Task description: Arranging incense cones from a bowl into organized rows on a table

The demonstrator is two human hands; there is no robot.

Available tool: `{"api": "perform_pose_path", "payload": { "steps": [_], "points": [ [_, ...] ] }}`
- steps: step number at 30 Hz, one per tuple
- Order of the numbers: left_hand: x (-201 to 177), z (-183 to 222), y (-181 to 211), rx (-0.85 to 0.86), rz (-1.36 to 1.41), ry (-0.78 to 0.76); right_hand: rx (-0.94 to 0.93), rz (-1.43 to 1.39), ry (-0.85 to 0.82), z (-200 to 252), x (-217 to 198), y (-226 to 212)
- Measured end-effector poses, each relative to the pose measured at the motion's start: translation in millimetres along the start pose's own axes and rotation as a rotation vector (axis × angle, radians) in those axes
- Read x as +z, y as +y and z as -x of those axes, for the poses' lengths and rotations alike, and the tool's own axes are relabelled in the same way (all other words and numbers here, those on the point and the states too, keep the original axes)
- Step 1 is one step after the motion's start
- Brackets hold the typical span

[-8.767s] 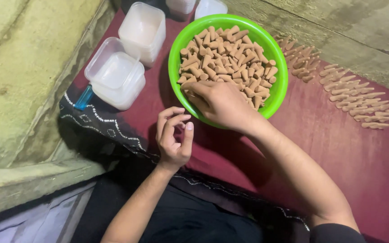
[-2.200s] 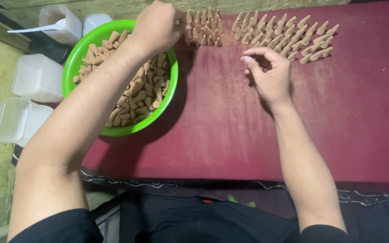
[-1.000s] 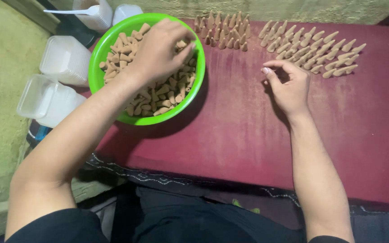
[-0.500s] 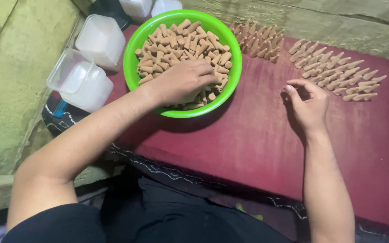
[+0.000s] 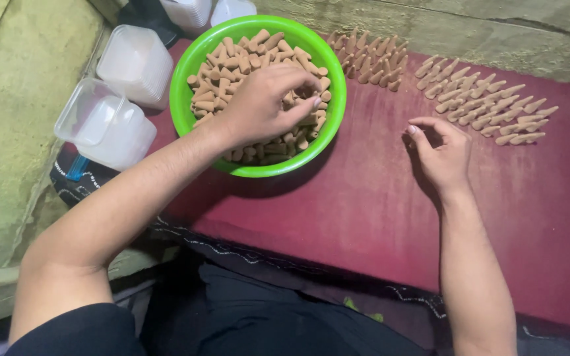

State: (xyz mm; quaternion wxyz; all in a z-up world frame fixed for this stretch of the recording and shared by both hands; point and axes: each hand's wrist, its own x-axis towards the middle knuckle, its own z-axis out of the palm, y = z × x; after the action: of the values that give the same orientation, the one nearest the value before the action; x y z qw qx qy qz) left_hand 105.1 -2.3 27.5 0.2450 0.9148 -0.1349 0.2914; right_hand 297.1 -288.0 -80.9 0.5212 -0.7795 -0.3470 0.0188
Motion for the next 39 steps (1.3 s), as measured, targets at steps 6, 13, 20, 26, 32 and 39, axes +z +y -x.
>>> {"api": "perform_pose_path", "payload": {
  "steps": [6, 13, 20, 26, 32, 39],
  "points": [
    [35.7, -56.2, -46.6, -0.117, -0.154, 0.031, -0.228, 0.175, 0.003, -3.5, -5.7, 8.2],
    [79.6, -104.0, -85.1, -0.319, -0.335, -0.111, -0.229, 0.166, -0.002, -8.9, -8.4, 13.9],
    [105.6, -120.9, -91.9, -0.627, -0.635, -0.457, -0.268, 0.136, 0.016, -9.1, -11.7, 14.7],
    [113.4, -126.7, -98.9, -0.711, -0.610, -0.533, -0.258, 0.102, -0.009, -8.8, -11.6, 7.4],
    [104.2, -131.8, -82.5, -0.757, -0.568, -0.543, -0.283, 0.113, -0.026, -8.5, -12.5, 8.8],
    [57.1, -97.9, -62.1, -0.163, -0.312, -0.048, -0.297, 0.170, -0.034, -7.0, -13.0, 15.0]
  ]
}}
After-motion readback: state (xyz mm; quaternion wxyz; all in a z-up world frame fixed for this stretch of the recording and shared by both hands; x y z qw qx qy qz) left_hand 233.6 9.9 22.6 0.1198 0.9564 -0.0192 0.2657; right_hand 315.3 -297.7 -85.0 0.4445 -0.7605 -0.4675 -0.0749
